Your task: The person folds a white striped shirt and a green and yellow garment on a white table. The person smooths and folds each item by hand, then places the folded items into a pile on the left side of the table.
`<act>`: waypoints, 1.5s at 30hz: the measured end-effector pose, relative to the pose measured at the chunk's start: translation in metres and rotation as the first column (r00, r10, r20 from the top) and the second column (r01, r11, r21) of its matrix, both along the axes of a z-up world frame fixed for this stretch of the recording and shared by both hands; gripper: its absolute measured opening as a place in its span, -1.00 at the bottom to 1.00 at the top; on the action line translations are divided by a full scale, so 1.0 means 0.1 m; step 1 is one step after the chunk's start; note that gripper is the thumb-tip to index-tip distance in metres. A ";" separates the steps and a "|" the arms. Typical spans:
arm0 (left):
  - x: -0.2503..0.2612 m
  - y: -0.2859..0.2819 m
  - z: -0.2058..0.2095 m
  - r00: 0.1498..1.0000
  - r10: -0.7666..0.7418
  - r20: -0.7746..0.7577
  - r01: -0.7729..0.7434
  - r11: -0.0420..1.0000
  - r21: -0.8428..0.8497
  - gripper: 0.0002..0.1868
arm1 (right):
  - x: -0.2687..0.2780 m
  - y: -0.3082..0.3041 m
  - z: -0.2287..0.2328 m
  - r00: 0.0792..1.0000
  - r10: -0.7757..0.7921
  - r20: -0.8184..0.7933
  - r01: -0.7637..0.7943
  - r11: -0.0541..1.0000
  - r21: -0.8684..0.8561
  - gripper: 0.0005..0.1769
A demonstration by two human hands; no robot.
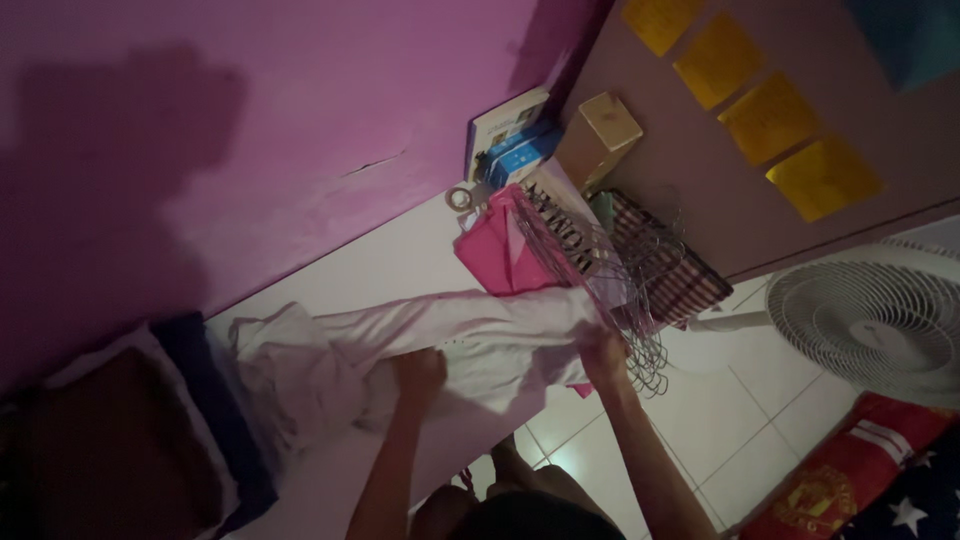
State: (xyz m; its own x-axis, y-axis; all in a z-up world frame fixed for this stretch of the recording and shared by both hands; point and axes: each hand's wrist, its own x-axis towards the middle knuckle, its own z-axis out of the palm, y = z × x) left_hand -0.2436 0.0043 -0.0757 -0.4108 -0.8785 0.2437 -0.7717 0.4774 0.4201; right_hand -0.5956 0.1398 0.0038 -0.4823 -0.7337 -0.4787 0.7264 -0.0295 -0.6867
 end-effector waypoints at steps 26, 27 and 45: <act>0.91 -1.11 -0.05 0.990 0.085 0.117 -0.057 0.973 -0.224 -0.75 | -0.25 -0.71 -0.36 -0.025 0.402 -0.915 0.312 0.873 0.375 -0.17; 0.93 -1.13 -0.09 0.969 0.130 0.209 -0.102 0.985 -0.142 -0.79 | -0.19 -0.70 -0.27 0.006 0.360 -0.933 0.324 0.882 0.343 -0.08; 1.02 -1.03 0.31 0.952 0.298 0.064 -0.299 0.954 0.002 -0.79 | -0.46 -0.86 -0.51 -0.086 0.720 -0.688 0.546 0.612 0.572 -0.35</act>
State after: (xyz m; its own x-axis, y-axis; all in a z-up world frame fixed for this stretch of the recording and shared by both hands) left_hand -0.1420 -0.0986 -0.0447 -0.1433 -0.9660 0.2151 -0.9031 0.2165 0.3708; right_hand -0.6419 0.0534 -0.0472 -0.7578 -0.6402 0.1258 -0.6511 0.7292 -0.2106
